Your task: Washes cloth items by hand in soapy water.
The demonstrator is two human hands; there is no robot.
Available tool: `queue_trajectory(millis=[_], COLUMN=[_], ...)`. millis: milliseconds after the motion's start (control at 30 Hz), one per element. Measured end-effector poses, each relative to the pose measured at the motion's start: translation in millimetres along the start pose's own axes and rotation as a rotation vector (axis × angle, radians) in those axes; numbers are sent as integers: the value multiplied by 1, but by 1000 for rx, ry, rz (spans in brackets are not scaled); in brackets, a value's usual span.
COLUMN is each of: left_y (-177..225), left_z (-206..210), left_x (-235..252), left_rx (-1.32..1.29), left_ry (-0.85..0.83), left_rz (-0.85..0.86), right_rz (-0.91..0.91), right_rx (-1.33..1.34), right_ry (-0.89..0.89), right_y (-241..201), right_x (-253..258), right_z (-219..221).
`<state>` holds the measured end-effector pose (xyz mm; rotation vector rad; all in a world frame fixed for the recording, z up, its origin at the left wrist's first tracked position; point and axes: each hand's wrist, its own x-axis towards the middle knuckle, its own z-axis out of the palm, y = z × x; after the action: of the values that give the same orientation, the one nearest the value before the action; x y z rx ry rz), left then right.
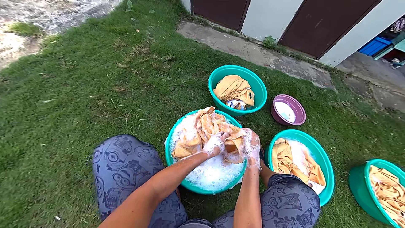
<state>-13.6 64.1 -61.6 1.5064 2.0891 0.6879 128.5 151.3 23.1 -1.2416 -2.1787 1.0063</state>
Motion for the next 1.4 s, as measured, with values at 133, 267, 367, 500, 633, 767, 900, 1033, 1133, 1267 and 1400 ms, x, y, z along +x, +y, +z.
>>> queue_trajectory(millis=[133,267,367,500,633,767,900,1033,1133,1267,1400], left_y=[-21,-31,-31,1,42,21,-25,-37,-44,-30,21], left_z=[-66,-124,-155,-158,-107,-89,-134,-178,-187,-189,-206], left_x=[4,10,22,15,5,9,29,32,35,32,13], left_rx=[-31,-255,-333,-157,-54,24,-265,-753,-836,-901,-1297], left_ry=[-120,35,184,113,-152,-254,-135,61,170,279,366], left_rz=[-6,10,-72,108,74,-61,-7,52,70,31,-214], right_rz=[88,22,-58,-29,-17,-68,-102,-177,-203,-232,-279], right_rx=[-88,75,338,187,-177,-186,93,270,355,444,588], right_ry=[134,60,-104,-251,-299,-247,-177,-326,-347,-241,-190], right_y=[25,40,31,1,-56,-62,-22,-8,-7,-6,-29], right_x=[13,24,19,33,40,53,79,87,82,77,71], right_z=[-24,-33,-34,-22,-18,-44,-84,-100,-87,-63,-45])
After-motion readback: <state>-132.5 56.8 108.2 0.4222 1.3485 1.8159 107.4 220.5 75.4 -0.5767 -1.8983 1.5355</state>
